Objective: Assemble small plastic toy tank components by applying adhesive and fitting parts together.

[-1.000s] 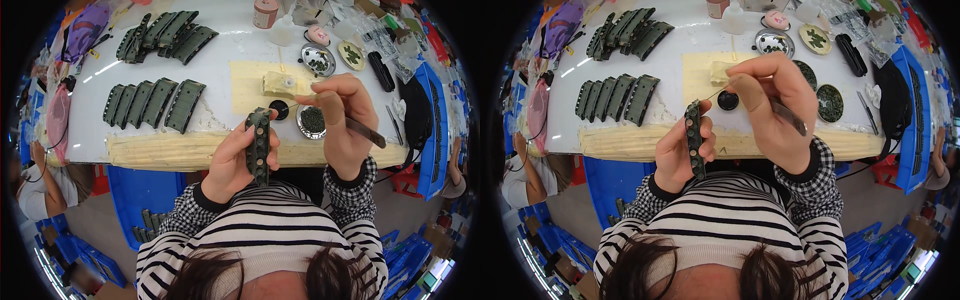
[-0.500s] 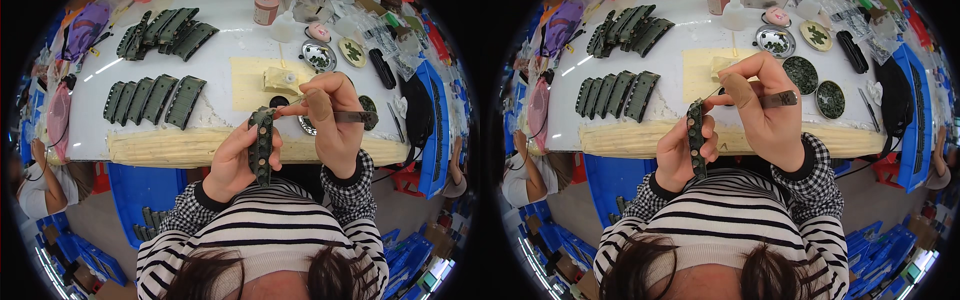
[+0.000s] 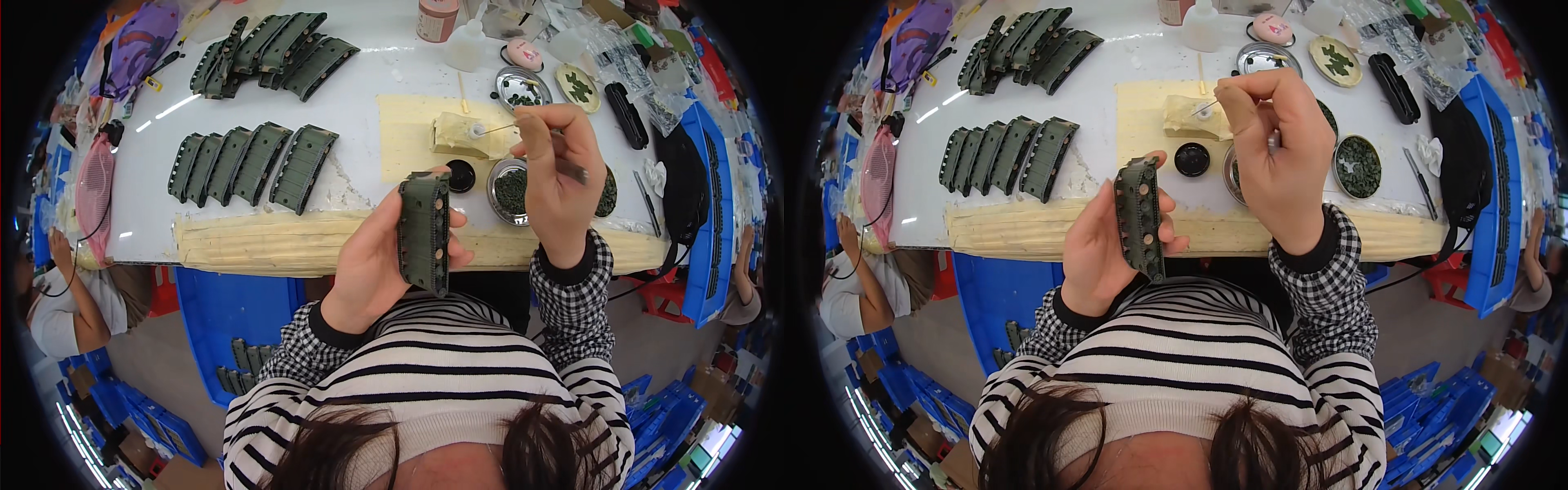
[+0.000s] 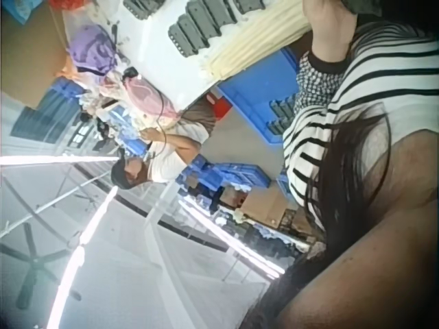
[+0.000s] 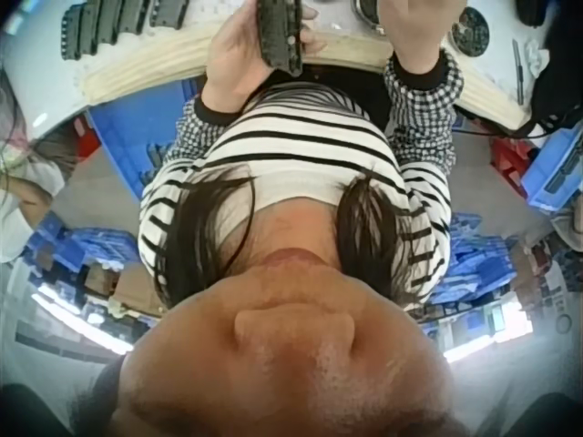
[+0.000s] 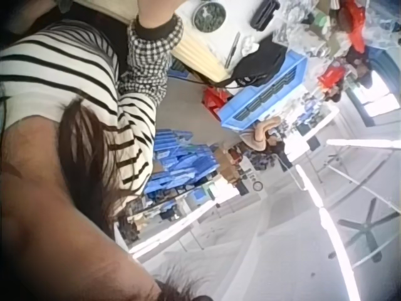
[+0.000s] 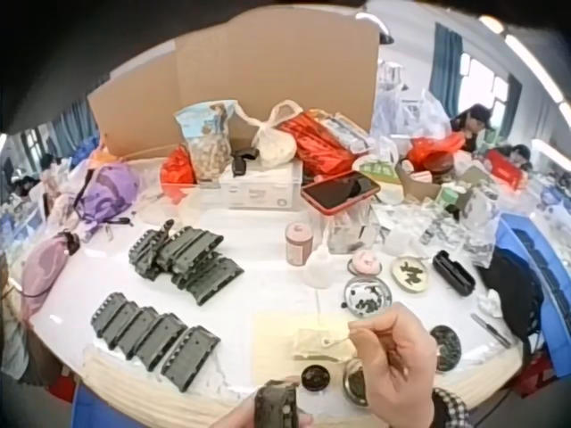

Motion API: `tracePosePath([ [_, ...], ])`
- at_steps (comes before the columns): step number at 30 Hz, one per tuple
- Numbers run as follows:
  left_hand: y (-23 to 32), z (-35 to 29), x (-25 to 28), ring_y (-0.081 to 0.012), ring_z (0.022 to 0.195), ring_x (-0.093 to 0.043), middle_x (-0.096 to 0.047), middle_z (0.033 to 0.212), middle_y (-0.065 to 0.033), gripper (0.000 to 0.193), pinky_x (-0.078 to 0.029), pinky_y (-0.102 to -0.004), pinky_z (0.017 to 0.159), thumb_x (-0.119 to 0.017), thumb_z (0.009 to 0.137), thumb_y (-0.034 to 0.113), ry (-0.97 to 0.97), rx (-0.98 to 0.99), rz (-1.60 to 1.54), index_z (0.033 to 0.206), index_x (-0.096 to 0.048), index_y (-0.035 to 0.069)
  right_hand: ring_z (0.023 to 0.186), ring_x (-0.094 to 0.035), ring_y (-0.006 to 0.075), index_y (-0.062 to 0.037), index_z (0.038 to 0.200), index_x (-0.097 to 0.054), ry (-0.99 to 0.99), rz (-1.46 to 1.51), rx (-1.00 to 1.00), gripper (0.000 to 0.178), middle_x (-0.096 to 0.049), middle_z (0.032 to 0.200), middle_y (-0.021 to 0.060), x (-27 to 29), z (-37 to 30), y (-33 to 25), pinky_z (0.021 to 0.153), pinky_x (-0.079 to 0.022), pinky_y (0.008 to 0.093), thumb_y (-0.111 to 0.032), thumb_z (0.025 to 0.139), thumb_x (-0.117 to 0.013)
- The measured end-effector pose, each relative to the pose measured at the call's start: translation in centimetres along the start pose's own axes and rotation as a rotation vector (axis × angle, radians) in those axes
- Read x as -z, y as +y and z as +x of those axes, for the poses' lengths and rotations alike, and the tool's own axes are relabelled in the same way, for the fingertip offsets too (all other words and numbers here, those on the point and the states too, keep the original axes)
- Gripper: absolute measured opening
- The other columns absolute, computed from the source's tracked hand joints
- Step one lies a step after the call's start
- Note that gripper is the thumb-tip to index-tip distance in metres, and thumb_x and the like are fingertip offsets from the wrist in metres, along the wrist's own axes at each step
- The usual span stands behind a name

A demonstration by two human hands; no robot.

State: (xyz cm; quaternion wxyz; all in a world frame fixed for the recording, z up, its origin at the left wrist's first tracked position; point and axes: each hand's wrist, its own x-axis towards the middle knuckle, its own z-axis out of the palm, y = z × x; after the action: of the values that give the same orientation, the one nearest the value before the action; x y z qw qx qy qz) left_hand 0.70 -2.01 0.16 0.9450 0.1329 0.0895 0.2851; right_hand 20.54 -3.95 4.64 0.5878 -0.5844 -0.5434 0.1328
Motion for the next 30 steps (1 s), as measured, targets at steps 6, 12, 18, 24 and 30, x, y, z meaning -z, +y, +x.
tracePosePath([
  [6, 1.2, -0.2, -1.7, -0.0282, 0.108, -0.060, -0.053, 0.129, -0.0201, 0.055, -0.047, -0.0481, 0.099, -0.030, 0.105, 0.034, 0.142, -0.059, 0.326, 0.153, -0.018, 0.008, 0.058, -0.054, 0.0175, -0.0016, 0.091, -0.063, -0.105, -0.472, 0.265, 0.010, -0.057, 0.079, 0.0071, -0.5, 0.5, 2.7, 0.052, -0.045, 0.0277, 0.000, 0.083, -0.068],
  [12, 1.1, -0.7, -1.3, -0.0125, 0.100, -0.057, -0.055, 0.115, -0.0097, 0.063, -0.047, -0.0263, 0.089, -0.060, 0.094, 0.007, 0.208, -0.204, 0.822, 0.149, -0.029, 0.005, 0.066, -0.057, 0.0091, 0.0006, 0.092, -0.060, -0.005, -0.140, 0.224, 0.004, -0.060, 0.085, 0.0066, 0.4, -0.3, -0.9, 0.054, -0.044, 0.0216, 0.000, 0.090, -0.064],
  [18, 0.7, -0.4, -1.6, -0.0115, 0.096, -0.057, -0.056, 0.107, -0.0077, 0.069, -0.047, -0.0245, 0.083, -0.069, 0.086, 0.006, 0.227, -0.260, 0.938, 0.145, -0.032, 0.003, 0.076, -0.065, 0.0120, 0.0058, 0.101, -0.052, -0.161, 0.407, 0.006, 0.010, -0.058, 0.091, 0.0086, -1.2, -1.9, -1.3, 0.068, -0.053, 0.0221, -0.004, 0.098, -0.051],
  [24, 0.6, -0.7, -1.7, -0.0103, 0.092, -0.056, -0.056, 0.106, -0.0079, 0.069, -0.047, -0.0240, 0.081, -0.070, 0.086, 0.007, 0.263, -0.263, 0.977, 0.144, -0.032, 0.003, 0.078, -0.067, 0.0142, 0.0068, 0.099, -0.052, -0.226, 0.389, -0.003, 0.010, -0.057, 0.090, 0.0082, -1.2, -2.0, -1.5, 0.069, -0.055, 0.0238, -0.003, 0.098, -0.051],
  [30, 0.5, -0.8, -1.6, -0.0093, 0.090, -0.054, -0.056, 0.106, -0.0074, 0.069, -0.047, -0.0234, 0.079, -0.070, 0.086, 0.008, 0.266, -0.275, 0.985, 0.143, -0.033, 0.003, 0.076, -0.066, 0.0134, 0.0072, 0.099, -0.053, -0.247, 0.355, 0.027, 0.009, -0.057, 0.089, 0.0087, -1.2, -2.0, -1.6, 0.069, -0.055, 0.0241, -0.002, 0.098, -0.052],
])
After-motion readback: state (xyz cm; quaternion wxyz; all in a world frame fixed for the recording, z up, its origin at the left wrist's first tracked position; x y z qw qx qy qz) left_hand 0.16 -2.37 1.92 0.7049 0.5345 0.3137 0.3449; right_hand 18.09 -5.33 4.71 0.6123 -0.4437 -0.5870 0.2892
